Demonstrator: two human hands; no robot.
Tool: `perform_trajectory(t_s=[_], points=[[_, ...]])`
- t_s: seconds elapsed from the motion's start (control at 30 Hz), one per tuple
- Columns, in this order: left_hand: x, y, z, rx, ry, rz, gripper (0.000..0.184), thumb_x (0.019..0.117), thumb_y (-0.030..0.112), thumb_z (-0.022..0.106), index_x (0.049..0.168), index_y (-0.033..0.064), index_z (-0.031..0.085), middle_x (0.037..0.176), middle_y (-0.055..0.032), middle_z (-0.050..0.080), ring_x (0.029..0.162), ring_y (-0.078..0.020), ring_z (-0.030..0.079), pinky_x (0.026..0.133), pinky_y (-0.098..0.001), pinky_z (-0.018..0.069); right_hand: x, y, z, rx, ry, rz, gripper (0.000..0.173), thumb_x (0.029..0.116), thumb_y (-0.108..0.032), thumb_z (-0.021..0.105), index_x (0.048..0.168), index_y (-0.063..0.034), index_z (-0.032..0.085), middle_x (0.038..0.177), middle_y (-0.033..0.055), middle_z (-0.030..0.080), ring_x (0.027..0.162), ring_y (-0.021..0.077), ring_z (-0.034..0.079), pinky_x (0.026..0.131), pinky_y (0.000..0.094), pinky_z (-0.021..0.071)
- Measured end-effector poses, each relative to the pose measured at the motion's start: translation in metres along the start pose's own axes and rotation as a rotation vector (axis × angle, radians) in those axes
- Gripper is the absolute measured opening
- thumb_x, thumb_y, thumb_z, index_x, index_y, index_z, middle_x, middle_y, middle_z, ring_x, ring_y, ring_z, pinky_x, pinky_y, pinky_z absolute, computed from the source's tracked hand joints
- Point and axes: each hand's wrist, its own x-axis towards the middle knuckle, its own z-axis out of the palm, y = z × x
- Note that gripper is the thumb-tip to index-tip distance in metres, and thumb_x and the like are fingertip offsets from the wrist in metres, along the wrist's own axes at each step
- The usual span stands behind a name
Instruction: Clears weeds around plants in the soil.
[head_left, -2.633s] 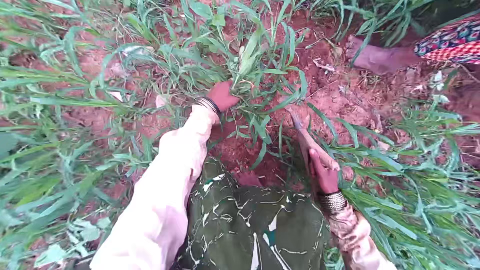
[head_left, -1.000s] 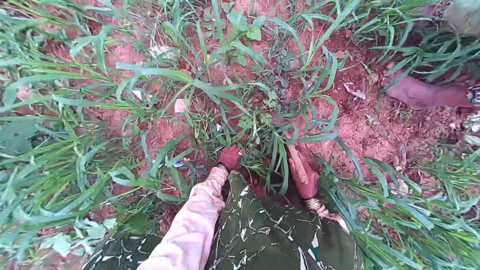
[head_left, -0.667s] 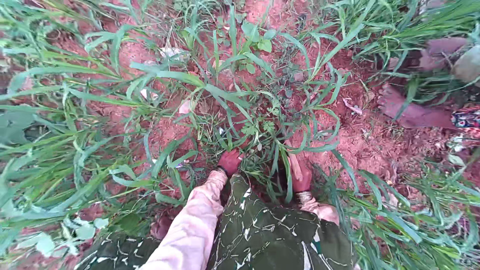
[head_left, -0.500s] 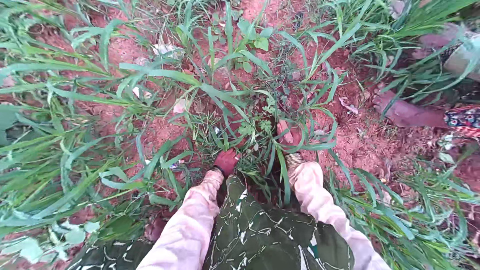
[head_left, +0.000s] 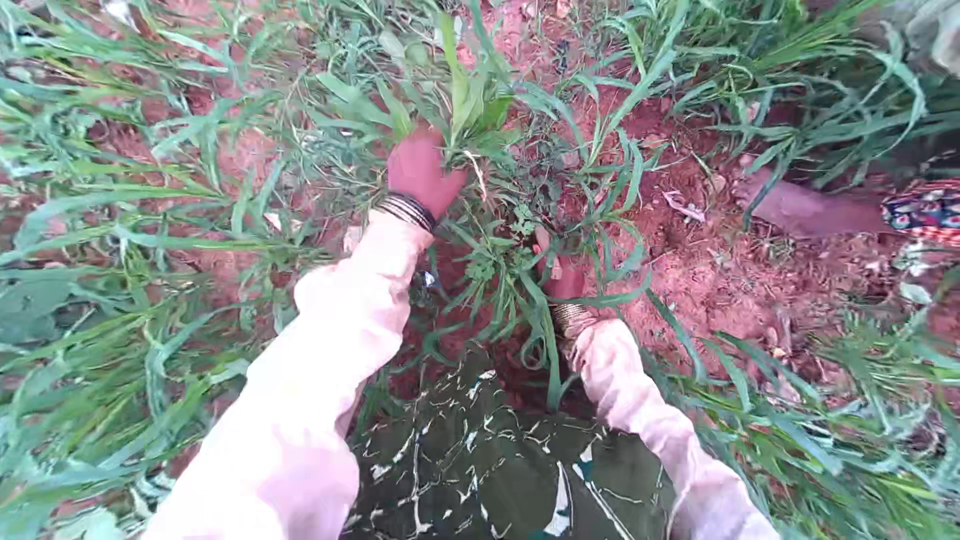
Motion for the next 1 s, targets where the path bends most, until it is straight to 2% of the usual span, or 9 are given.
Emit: perform_trajectory(t_s=[0.07, 0.17, 0.2, 0.27, 0.43, 0.53, 0.67, 0.8, 1.0], points=[[0.048, 0.03, 0.047, 0.139, -0.317, 0.025, 0.054, 0.0954, 0.017, 0.07, 0.141, -0.0072, 0.055, 0.153, -0.0292, 0.046, 0.14, -0.0496, 0.046, 0.109, -0.0697, 0.0381, 0.006, 0.02, 0.016, -0.085, 0.144, -0.06, 0.048, 0.1032, -0.035, 0.059, 0.126, 0.0062, 0.067, 0.117, 0.0305, 0.07, 0.112, 0.0464, 0.067, 0.098, 0.0617, 0.0491], [0.055, 0.022, 0.137, 0.24, -0.407, 0.042, 0.068, 0.0887, 0.034, 0.081, 0.145, 0.0038, 0.057, 0.165, -0.0192, 0.032, 0.147, -0.0437, 0.039, 0.109, -0.064, 0.0419, 0.003, -0.013, -0.015, -0.116, -0.176, 0.064, 0.045, 0.1093, -0.028, 0.05, 0.142, 0.0029, 0.056, 0.143, 0.0252, 0.058, 0.137, 0.0386, 0.052, 0.116, 0.054, 0.0367], [0.052, 0.019, 0.146, 0.231, -0.383, 0.031, 0.065, 0.0879, 0.032, 0.082, 0.142, 0.0044, 0.059, 0.165, -0.0188, 0.033, 0.146, -0.0436, 0.039, 0.108, -0.063, 0.0428, 0.003, -0.002, -0.006, -0.085, -0.06, -0.033, 0.043, 0.1081, -0.026, 0.052, 0.137, 0.005, 0.06, 0.137, 0.0269, 0.062, 0.132, 0.0403, 0.057, 0.113, 0.0548, 0.04], [0.046, 0.015, 0.148, 0.219, -0.343, 0.033, 0.058, 0.0863, 0.02, 0.083, 0.139, 0.0049, 0.062, 0.162, -0.0201, 0.038, 0.143, -0.0454, 0.043, 0.106, -0.064, 0.0446, 0.006, 0.025, 0.021, -0.004, 0.224, -0.219, 0.039, 0.102, -0.022, 0.057, 0.124, 0.0084, 0.068, 0.121, 0.0293, 0.069, 0.116, 0.0445, 0.067, 0.104, 0.0569, 0.0492], [0.057, 0.029, 0.126, 0.271, -0.417, 0.051, 0.065, 0.0902, 0.015, 0.077, 0.149, 0.0051, 0.051, 0.157, -0.0267, 0.041, 0.132, -0.0487, 0.053, 0.101, -0.0677, 0.0472, -0.013, -0.011, -0.019, 0.181, -0.028, 0.03, 0.038, 0.1054, -0.014, 0.054, 0.133, 0.0115, 0.06, 0.134, 0.0283, 0.063, 0.129, 0.0339, 0.058, 0.114, 0.0409, 0.0396], [0.062, 0.037, 0.108, 0.302, -0.485, 0.004, 0.061, 0.0937, 0.014, 0.071, 0.148, -0.0038, 0.048, 0.15, -0.0319, 0.048, 0.13, -0.0517, 0.055, 0.103, -0.0691, 0.0445, -0.026, 0.011, -0.004, 0.056, -0.052, 0.009, 0.048, 0.1052, -0.027, 0.054, 0.14, 0.005, 0.057, 0.138, 0.0245, 0.062, 0.132, 0.0339, 0.058, 0.116, 0.0464, 0.0378], [0.053, 0.028, 0.105, 0.317, -0.578, -0.112, 0.048, 0.096, 0.015, 0.069, 0.134, -0.0101, 0.057, 0.138, -0.0346, 0.057, 0.132, -0.0508, 0.054, 0.105, -0.068, 0.0431, -0.081, 0.066, 0.015, 0.057, 0.154, -0.085, 0.045, 0.0986, -0.027, 0.065, 0.123, 0.0104, 0.068, 0.105, 0.0307, 0.073, 0.097, 0.0483, 0.072, 0.088, 0.0645, 0.0529], [0.046, 0.0, 0.078, 0.217, -0.452, -0.203, 0.052, 0.097, 0.017, 0.068, 0.138, -0.0104, 0.052, 0.135, -0.036, 0.057, 0.13, -0.0522, 0.055, 0.104, -0.0686, 0.0436, -0.102, 0.084, 0.006, 0.206, 0.369, -0.112, 0.04, 0.095, -0.028, 0.07, 0.11, 0.0086, 0.073, 0.095, 0.0258, 0.075, 0.088, 0.0409, 0.074, 0.083, 0.0605, 0.0559], [0.028, -0.091, -0.027, 0.046, 0.103, -0.393, 0.057, 0.1006, 0.025, 0.064, 0.14, -0.0122, 0.047, 0.13, -0.0435, 0.056, 0.124, -0.0612, 0.054, 0.101, -0.0772, 0.0391, -0.107, 0.09, -0.02, 0.098, 0.452, -0.17, 0.043, 0.0939, -0.032, 0.067, 0.099, 0.0112, 0.073, 0.081, 0.0255, 0.073, 0.074, 0.0396, 0.073, 0.068, 0.0579, 0.0564]])
